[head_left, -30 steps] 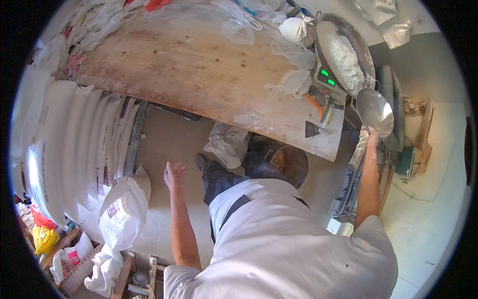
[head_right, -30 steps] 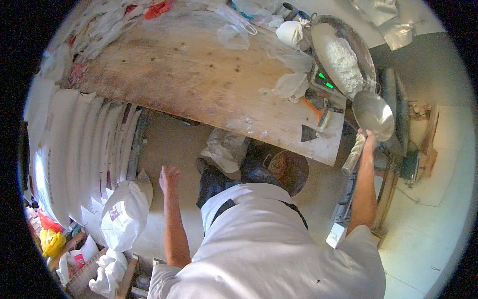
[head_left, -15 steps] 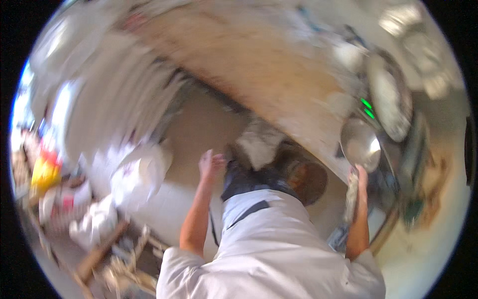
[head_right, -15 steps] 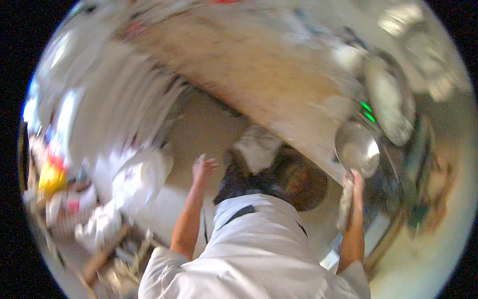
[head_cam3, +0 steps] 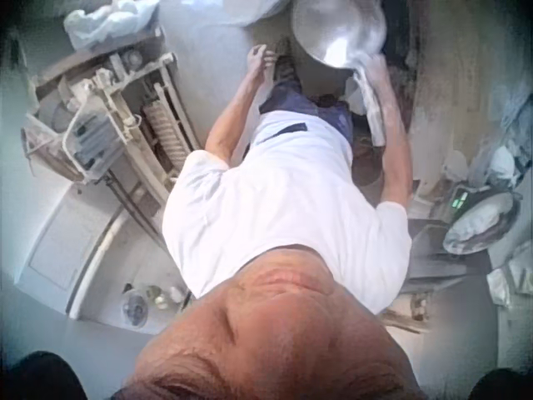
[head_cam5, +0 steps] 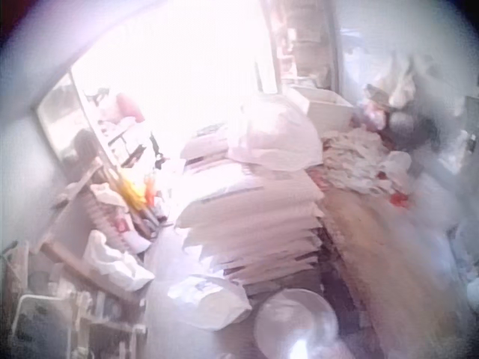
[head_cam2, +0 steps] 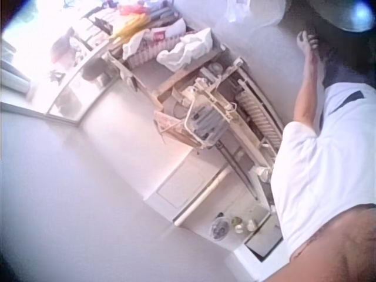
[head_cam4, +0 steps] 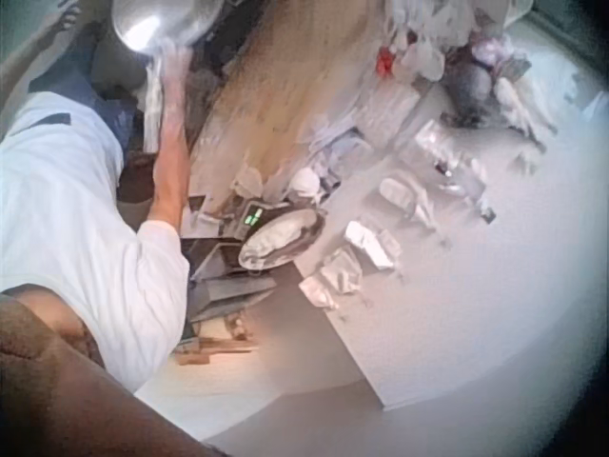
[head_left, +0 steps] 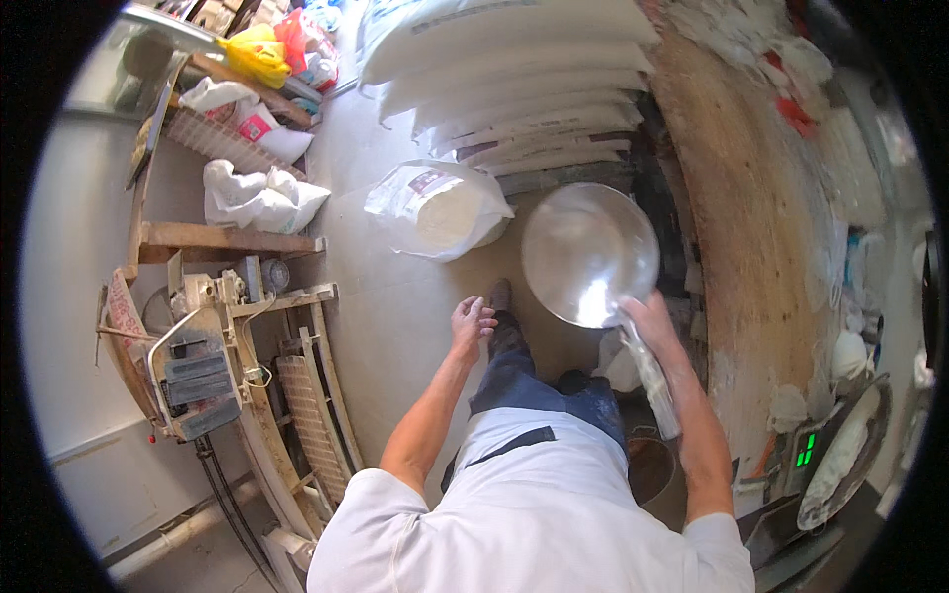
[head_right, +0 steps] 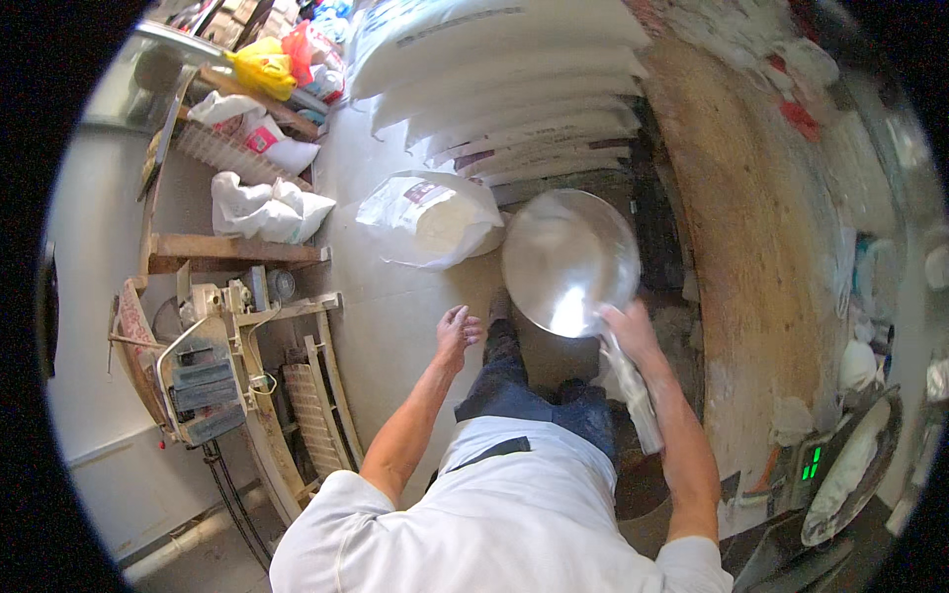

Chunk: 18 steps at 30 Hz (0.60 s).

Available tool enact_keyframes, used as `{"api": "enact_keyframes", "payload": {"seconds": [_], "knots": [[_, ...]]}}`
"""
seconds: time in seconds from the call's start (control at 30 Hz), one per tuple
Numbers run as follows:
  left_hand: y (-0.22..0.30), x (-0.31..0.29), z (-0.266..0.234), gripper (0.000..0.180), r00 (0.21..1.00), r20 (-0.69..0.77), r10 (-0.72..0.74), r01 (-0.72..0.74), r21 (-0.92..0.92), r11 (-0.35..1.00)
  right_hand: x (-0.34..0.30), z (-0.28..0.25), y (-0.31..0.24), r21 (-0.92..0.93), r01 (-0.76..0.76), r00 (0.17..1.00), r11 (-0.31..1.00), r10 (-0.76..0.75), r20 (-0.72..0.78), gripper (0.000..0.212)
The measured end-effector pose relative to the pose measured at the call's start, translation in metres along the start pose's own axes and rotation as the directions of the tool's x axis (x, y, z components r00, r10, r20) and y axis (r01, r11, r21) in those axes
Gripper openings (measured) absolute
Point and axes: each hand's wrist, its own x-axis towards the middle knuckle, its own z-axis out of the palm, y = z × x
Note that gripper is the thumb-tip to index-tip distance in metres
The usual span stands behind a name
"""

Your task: The person scoops white powder from large sacks into a metal bowl using a scoop, then pours the contents into a machine hopper. They repeat the scooping and pouring cycle several times, handling the sacks and bowl throughout.

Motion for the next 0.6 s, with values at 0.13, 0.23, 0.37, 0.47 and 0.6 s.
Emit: {"api": "enact_keyframes", "payload": {"seconds": [0.13, 0.23, 0.37, 0.47, 0.6], "knots": [[0.022, 0.022, -0.041, 0.042, 1.0, -0.029, -0.005, 0.002, -0.087, 0.996, 0.095, 0.113, -0.054, -0.413, 0.28, 0.927, 0.866, -0.133, 0.35, 0.021], [0.028, 0.022, -0.09, 0.043, 0.993, -0.082, -0.084, 0.074, -0.114, 0.991, 0.187, 0.203, -0.054, -0.695, 0.316, 0.915, 0.646, -0.016, 0.402, 0.037], [0.018, 0.014, -0.16, 0.04, 0.965, -0.211, -0.158, 0.123, -0.169, 0.978, 0.306, 0.298, 0.007, -0.841, 0.377, 0.915, 0.388, -0.016, 0.403, 0.033], [-0.005, -0.003, -0.217, 0.039, 0.91, -0.322, -0.261, 0.178, -0.265, 0.948, 0.381, 0.336, 0.068, -0.894, 0.177, 0.937, 0.412, 0.207, 0.282, 0.031], [-0.044, -0.038, -0.275, 0.036, 0.812, -0.414, -0.412, 0.265, -0.367, 0.892, 0.438, 0.366, 0.132, -0.95, 0.16, 0.833, 0.269, 0.479, 0.276, 0.033]]}}
